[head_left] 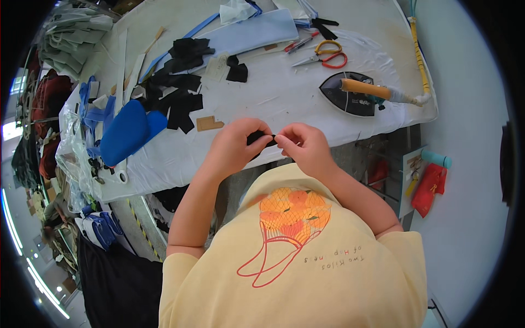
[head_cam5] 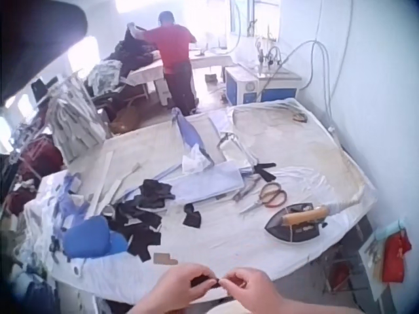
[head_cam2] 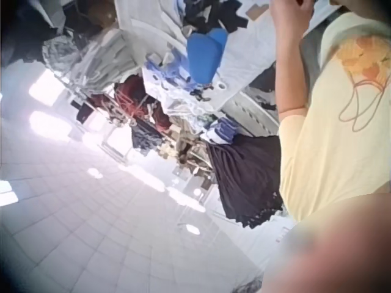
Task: Cutting fabric pieces to size using scissors and pressing them with an industrial iron according to a template.
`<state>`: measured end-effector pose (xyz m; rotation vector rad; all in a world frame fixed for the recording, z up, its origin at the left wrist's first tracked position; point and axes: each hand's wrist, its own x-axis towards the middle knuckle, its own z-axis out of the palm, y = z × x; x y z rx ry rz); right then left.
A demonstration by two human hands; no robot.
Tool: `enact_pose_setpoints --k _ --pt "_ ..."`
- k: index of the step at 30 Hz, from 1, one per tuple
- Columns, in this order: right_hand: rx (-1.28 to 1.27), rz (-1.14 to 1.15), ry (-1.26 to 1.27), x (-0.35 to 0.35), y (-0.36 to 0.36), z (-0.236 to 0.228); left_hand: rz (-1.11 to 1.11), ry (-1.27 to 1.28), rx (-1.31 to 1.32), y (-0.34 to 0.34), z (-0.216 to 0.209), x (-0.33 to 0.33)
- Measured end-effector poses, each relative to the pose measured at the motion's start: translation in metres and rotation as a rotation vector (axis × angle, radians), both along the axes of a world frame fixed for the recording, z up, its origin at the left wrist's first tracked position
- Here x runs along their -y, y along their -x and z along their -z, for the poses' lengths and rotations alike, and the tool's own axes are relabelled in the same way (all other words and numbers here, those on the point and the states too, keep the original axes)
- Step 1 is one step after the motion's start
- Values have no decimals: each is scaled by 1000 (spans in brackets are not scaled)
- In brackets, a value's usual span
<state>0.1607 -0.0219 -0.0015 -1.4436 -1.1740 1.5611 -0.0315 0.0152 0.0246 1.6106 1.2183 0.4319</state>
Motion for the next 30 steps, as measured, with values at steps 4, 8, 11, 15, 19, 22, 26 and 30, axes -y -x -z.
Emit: enact_pose_setpoints --k 4,8,11,15,19,22,26,30 --pt "208 -16 -4 -18 4 79 47 35 -193 -2 80 -25" --pt "513 27 -192 -50 0 129 110 88 -310 -22 124 -68" --pt "754 54 -365 -65 -5 152 82 -59 -458 -34 145 -79" --pt "868 -5 -409 -71 -11 164 -4 -219 -625 -23 156 -68" --pt "892 -38 -467 -69 -15 169 -45 -708 -464 -20 167 -39" --pt "848 -57 -583 -73 -21 173 -36 -760 -356 -34 186 -25" --pt "713 -227 -854 -82 -32 180 -68 -775 -333 -27 207 -21" --pt "714 -373 -988 -84 -49 184 -74 -820 -348 -25 208 -19"
